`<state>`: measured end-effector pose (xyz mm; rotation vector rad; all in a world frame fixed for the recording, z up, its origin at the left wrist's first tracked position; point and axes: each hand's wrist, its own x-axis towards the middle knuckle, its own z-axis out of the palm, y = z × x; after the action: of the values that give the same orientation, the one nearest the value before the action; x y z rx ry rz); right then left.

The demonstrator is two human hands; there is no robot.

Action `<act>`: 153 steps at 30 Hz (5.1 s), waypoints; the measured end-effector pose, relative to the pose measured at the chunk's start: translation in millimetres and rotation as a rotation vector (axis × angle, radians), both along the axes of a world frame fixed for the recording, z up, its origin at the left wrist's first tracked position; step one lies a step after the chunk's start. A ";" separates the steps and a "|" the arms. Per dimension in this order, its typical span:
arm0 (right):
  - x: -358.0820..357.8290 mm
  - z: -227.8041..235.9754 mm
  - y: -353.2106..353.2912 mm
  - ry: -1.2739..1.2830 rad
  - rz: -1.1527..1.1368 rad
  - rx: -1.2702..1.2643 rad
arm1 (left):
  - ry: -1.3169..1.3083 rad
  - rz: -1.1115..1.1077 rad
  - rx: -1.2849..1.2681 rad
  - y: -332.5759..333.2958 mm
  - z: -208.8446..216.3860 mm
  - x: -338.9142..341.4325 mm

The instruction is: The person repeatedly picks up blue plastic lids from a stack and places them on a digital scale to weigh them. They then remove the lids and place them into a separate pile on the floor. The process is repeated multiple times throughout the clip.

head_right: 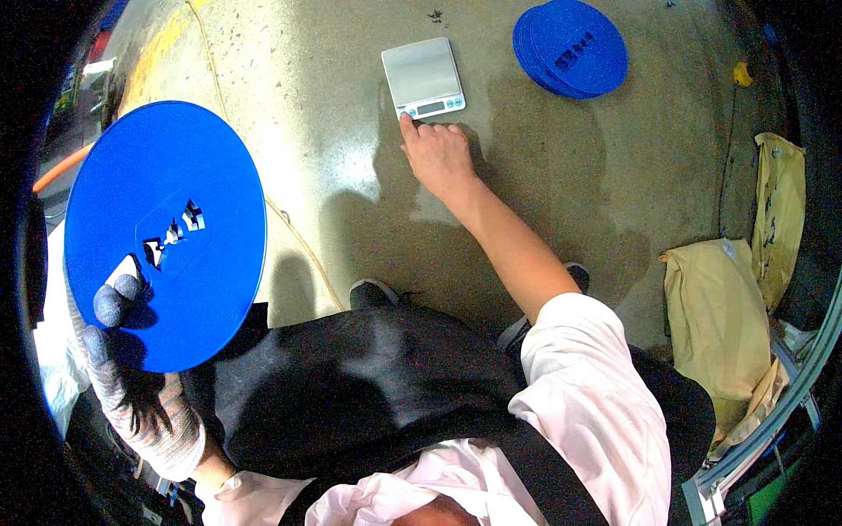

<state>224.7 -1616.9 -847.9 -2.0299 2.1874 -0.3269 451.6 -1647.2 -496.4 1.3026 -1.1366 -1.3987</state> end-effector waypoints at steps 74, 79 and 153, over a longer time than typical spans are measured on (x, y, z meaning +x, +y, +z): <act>81.7 166.9 9.1 -2.104 -0.071 0.151 | -0.164 -0.010 -0.068 7.5 0.4 -2.6; 81.5 166.0 11.3 -2.200 -0.099 0.284 | -0.267 -0.041 -0.062 6.8 3.8 -6.0; -141.7 -44.7 -91.0 -0.710 -0.691 -0.256 | -0.081 -0.142 0.022 -2.8 0.9 12.5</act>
<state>82.9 -1707.9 -892.6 -0.8985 2.3043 -1.2257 464.1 -1650.0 -495.6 1.3256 -1.2928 -1.4756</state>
